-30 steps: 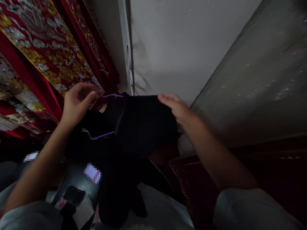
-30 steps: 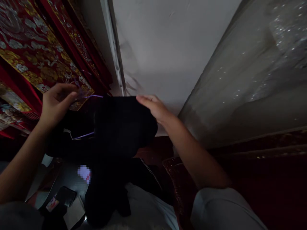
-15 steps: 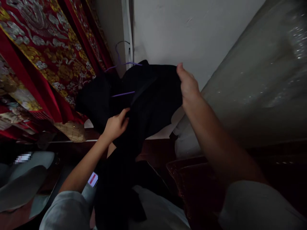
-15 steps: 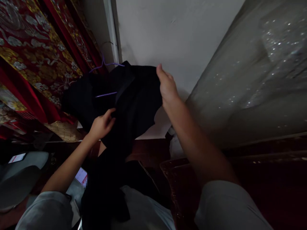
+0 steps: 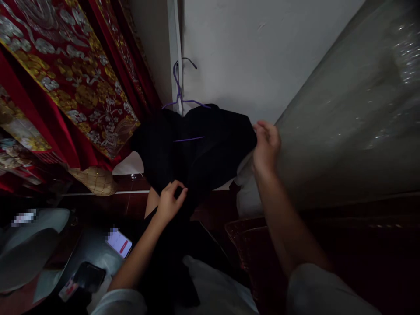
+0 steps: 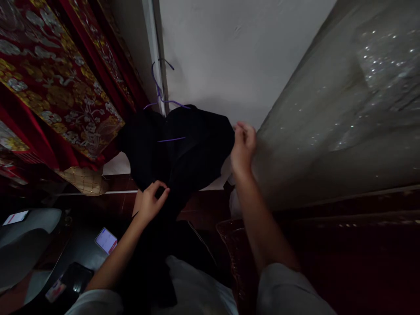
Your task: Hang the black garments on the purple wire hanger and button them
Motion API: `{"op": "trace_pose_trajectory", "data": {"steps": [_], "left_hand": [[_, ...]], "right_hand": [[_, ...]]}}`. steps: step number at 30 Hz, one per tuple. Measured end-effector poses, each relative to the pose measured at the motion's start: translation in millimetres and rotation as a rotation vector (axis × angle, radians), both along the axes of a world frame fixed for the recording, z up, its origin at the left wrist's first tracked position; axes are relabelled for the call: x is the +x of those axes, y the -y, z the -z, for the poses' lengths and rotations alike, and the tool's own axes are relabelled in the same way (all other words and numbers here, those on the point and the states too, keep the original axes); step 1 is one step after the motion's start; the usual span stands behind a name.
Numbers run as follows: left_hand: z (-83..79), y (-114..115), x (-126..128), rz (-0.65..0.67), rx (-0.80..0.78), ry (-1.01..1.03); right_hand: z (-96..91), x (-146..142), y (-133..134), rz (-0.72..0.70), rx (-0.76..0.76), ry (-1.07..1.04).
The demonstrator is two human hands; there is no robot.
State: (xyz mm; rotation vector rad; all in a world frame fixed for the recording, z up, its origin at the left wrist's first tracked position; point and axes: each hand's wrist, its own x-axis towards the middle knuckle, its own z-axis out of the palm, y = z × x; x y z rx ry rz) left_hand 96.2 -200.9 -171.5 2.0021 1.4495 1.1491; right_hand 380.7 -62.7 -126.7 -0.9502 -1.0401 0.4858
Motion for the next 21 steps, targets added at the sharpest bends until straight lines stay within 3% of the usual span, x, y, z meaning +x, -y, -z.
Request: {"op": "trace_pose_trajectory", "data": {"steps": [1, 2, 6, 8, 11, 16, 21], "left_hand": [[4.4, 2, 3, -0.006, 0.002, 0.067], [7.6, 3, 7, -0.007, -0.002, 0.121], [8.6, 4, 15, 0.031, -0.020, 0.234], [4.9, 4, 17, 0.039, -0.010, 0.288], [1.1, 8, 23, 0.018, -0.029, 0.414], [6.0, 24, 37, -0.006, -0.086, 0.728], [6.7, 30, 39, -0.007, -0.059, 0.793]], "right_hand": [[3.2, -11, 17, 0.149, 0.016, -0.108], [6.7, -23, 37, 0.202, 0.009, -0.211], [28.5, -81, 122, -0.117, -0.199, -0.360], [40.8, -101, 145, -0.310, -0.335, -0.403], [52.0, -114, 150, -0.449, -0.425, -0.400], [51.7, -119, 143, -0.546, -0.421, -0.318], [50.1, -121, 151, -0.587, -0.376, -0.315]]}}
